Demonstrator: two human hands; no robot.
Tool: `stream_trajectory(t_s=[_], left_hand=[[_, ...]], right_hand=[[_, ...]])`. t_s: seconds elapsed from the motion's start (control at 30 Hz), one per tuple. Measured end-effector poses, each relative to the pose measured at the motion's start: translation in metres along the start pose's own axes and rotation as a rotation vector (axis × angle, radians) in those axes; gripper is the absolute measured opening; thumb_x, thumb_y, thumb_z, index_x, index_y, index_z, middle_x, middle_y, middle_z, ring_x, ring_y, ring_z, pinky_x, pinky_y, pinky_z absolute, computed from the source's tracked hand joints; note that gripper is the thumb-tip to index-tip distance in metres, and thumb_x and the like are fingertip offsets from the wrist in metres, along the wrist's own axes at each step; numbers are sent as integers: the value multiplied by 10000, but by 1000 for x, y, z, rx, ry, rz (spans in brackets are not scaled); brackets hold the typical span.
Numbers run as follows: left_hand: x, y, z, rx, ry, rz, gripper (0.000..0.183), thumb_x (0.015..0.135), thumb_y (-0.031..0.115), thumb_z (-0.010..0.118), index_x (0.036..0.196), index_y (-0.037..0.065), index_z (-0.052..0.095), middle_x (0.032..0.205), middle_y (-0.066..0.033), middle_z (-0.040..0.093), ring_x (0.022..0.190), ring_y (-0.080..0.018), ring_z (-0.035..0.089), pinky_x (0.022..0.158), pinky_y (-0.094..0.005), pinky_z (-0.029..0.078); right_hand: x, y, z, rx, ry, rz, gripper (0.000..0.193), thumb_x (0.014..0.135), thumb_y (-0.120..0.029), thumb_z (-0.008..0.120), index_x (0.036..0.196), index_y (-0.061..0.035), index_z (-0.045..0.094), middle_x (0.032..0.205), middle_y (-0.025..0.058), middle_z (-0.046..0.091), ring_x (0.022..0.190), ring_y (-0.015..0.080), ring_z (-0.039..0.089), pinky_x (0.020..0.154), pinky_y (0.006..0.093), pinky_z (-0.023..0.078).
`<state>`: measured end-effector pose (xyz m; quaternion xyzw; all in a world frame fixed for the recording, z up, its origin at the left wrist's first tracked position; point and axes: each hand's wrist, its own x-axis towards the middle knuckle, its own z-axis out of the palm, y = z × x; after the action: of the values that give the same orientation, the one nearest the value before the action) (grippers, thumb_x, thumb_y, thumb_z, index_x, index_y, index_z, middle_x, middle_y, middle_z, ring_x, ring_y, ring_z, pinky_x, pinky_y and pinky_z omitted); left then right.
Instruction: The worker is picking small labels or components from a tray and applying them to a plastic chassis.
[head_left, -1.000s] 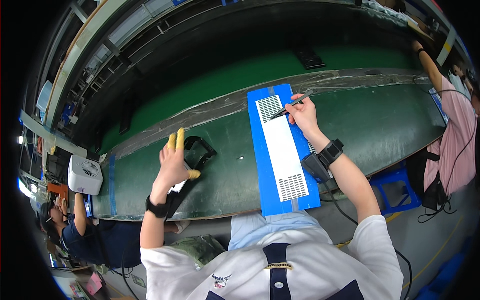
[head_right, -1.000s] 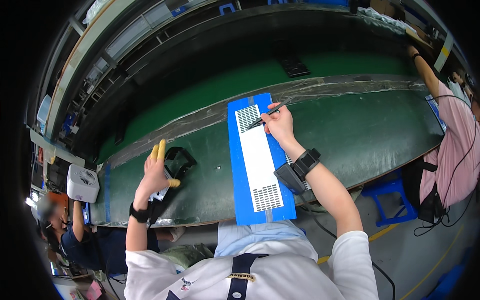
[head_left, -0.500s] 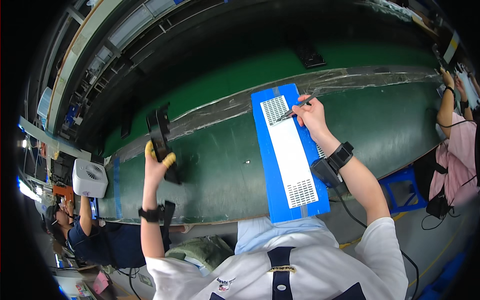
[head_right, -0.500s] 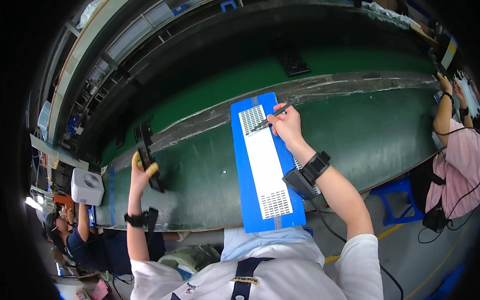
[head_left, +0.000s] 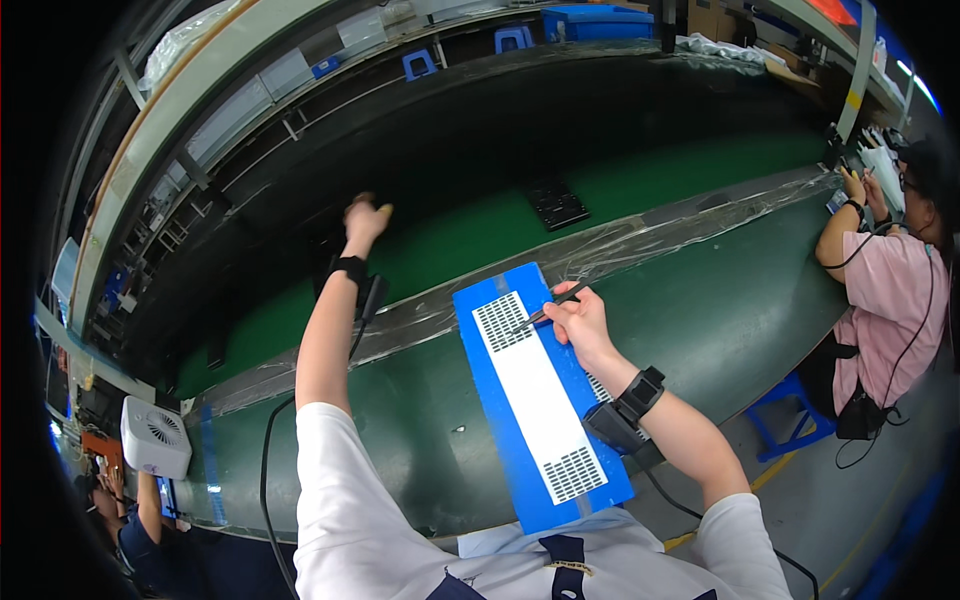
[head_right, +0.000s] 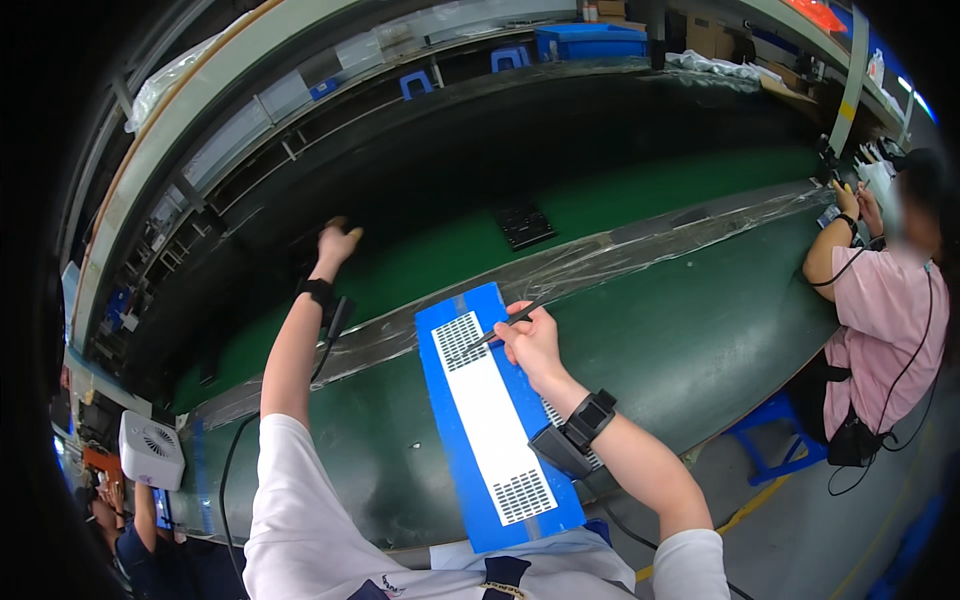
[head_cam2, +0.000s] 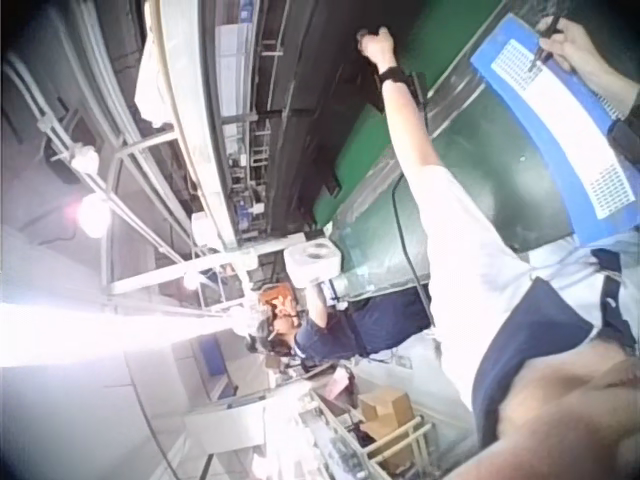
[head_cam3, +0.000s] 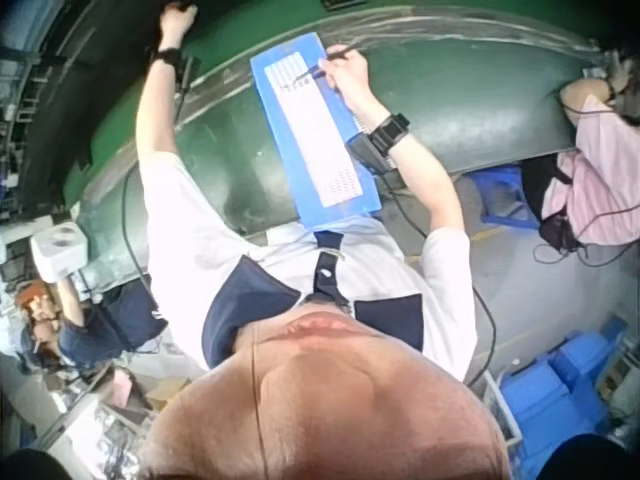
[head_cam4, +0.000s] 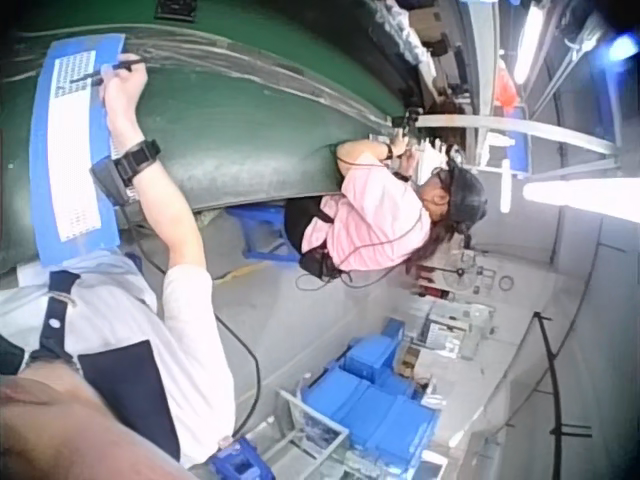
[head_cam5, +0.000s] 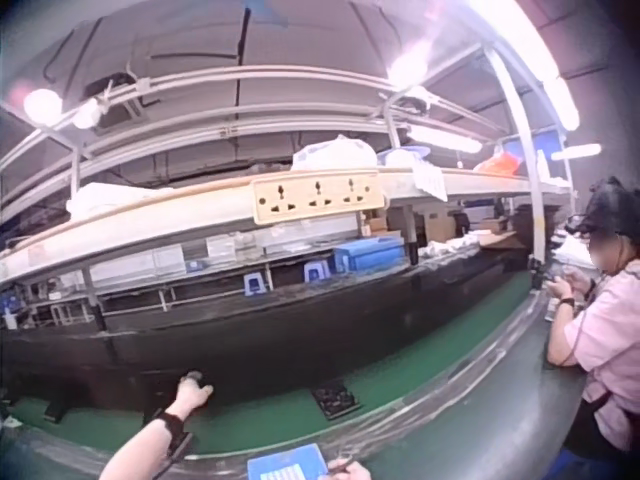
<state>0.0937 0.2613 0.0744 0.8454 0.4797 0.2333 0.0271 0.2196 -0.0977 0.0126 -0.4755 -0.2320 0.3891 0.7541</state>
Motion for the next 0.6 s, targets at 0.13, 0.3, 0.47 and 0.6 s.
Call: stream_trajectory(t_s=[0.13,0.3,0.47,0.6], left_hand=[[-12,104,49,-123,-126,601,469,639,-54,396,1088,59,467,1092,-178,470,1020,-302,444,854,-360,379],[-34,174,70,74,-354,705,473,640,-70,411,1095,50,459,1105,-152,463,1042,-286,425,881,-350,357],[-42,165,64,295,-199,850,232,644,49,567,877,56,561,855,-104,546,865,-253,515,712,-354,411],[-63,140,34,126,-8,856,152,661,71,572,812,59,559,800,-86,537,801,-244,516,652,-346,416]], right_hand=[[6,0,-5,11,30,-65,230,725,41,530,901,-19,395,555,62,523,371,62,382,321,193,256],[5,-1,-3,-15,58,-70,229,722,48,527,893,-29,396,569,57,531,380,57,391,322,186,259],[0,-2,0,-51,22,-120,229,715,71,516,886,-29,400,606,55,542,443,46,446,362,167,300],[3,5,-3,-8,55,-146,243,704,83,523,886,-21,402,641,62,548,537,69,513,449,163,371]])
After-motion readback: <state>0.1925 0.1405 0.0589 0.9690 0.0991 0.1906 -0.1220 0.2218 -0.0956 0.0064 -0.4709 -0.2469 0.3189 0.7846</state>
